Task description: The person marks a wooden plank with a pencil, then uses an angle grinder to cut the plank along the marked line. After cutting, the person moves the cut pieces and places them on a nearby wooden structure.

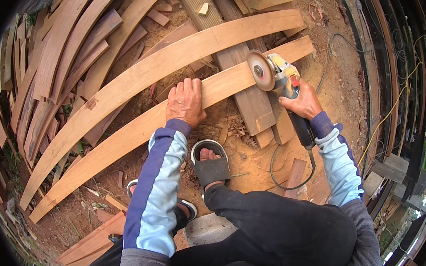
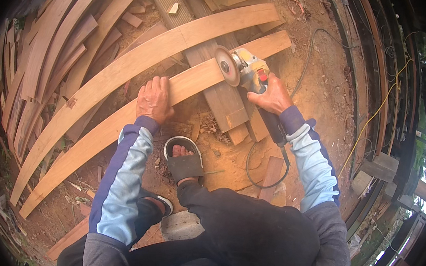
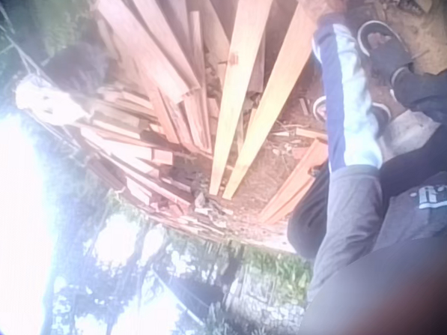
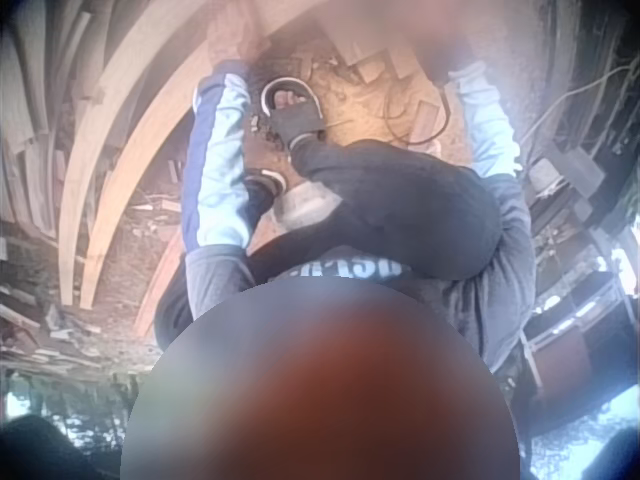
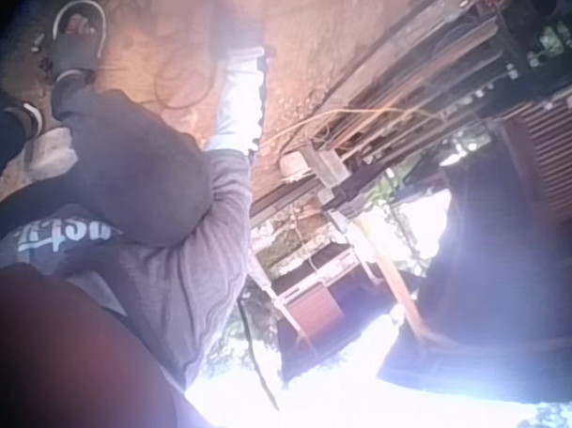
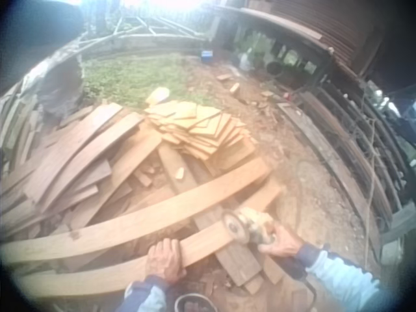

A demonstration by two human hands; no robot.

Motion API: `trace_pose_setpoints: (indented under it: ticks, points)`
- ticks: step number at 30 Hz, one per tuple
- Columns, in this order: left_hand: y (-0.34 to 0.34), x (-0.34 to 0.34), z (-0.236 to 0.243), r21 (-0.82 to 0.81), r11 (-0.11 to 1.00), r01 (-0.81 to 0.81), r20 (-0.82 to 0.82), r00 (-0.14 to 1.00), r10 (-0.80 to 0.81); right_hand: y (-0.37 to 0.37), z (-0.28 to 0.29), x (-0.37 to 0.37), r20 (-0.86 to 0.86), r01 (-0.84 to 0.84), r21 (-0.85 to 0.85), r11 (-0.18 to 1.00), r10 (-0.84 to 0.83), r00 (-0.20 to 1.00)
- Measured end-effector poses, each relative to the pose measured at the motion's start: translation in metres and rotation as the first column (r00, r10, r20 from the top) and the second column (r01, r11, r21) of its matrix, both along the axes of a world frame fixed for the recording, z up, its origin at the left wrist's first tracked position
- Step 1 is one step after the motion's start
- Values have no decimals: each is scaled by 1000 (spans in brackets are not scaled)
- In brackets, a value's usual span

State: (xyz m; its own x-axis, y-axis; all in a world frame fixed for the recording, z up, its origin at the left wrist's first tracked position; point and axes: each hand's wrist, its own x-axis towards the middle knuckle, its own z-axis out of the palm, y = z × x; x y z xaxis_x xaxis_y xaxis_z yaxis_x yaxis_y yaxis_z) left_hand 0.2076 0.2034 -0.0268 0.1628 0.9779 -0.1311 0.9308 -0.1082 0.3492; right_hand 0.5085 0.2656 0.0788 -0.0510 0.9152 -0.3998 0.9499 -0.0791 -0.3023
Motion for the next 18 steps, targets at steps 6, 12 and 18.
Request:
trace_pose_setpoints:
  ticks: [6,12,18]
  points:
    - [0,1,0,-8,1000,2,-6,1000,-2,4,-5,4,25,-3,-9,1000,3,1000]
    - [0,0,1,-16,1000,4,-12,1000,-4,9,-8,5,0,-19,-8,1000,19,1000]
    - [0,0,1,-25,1000,0,-17,1000,-1,10,-6,5,-102,37,39,999,-33,994]
